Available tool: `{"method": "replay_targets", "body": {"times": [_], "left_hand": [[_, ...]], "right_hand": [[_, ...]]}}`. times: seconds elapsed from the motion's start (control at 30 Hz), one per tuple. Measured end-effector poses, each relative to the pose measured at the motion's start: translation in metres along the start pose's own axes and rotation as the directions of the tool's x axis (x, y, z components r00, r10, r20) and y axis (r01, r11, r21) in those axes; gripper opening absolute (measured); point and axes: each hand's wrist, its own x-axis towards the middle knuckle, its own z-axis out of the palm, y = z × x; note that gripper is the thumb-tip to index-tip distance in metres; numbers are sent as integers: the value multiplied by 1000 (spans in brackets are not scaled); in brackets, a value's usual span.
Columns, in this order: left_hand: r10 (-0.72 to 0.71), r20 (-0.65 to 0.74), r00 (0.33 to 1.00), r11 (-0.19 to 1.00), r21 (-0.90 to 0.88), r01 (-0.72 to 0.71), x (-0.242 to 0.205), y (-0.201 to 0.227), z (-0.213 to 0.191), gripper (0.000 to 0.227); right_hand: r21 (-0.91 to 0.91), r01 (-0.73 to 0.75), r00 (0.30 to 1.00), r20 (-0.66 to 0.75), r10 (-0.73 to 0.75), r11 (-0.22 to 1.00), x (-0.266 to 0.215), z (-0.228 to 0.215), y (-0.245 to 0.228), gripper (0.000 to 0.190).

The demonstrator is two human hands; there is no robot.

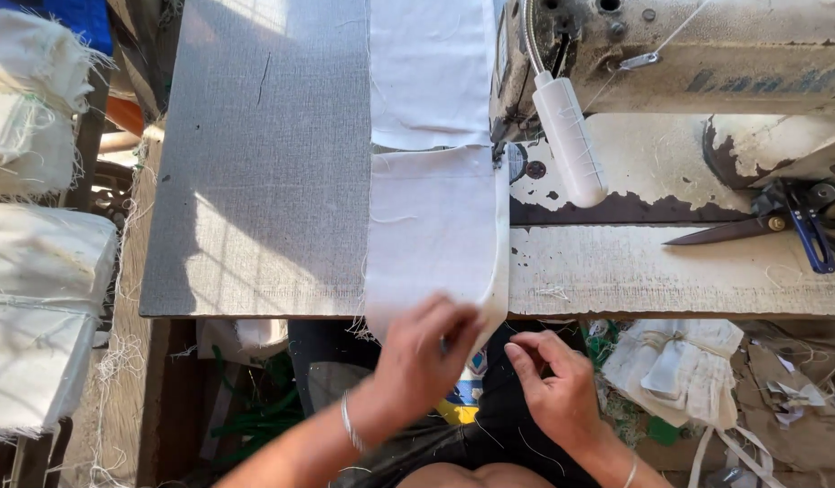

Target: Folding the edges of white fabric strips and organizing them into bundles at a sewing workstation.

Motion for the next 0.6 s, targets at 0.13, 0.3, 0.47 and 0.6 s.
{"method": "replay_targets", "body": {"times": [0.13, 0.3, 0.47, 0.6], "left_hand": [[-167, -194, 967, 986, -46, 161, -78, -10, 40, 18], [-342, -246, 907, 938, -148, 314, -104, -15, 73, 23], [-222, -129, 967, 962, -193, 195, -112, 14, 68, 24], [36, -20, 999, 993, -113, -38, -96, 26, 52, 17]], "right_hand": [[202, -488, 869, 27, 493, 849, -17, 23, 7, 22], [393, -498, 853, 62, 518, 773, -24, 40, 10, 24], [436, -498, 850, 71, 522, 750, -29, 21, -15, 18], [271, -606, 792, 127, 597, 748, -23, 1, -44, 21]]}}
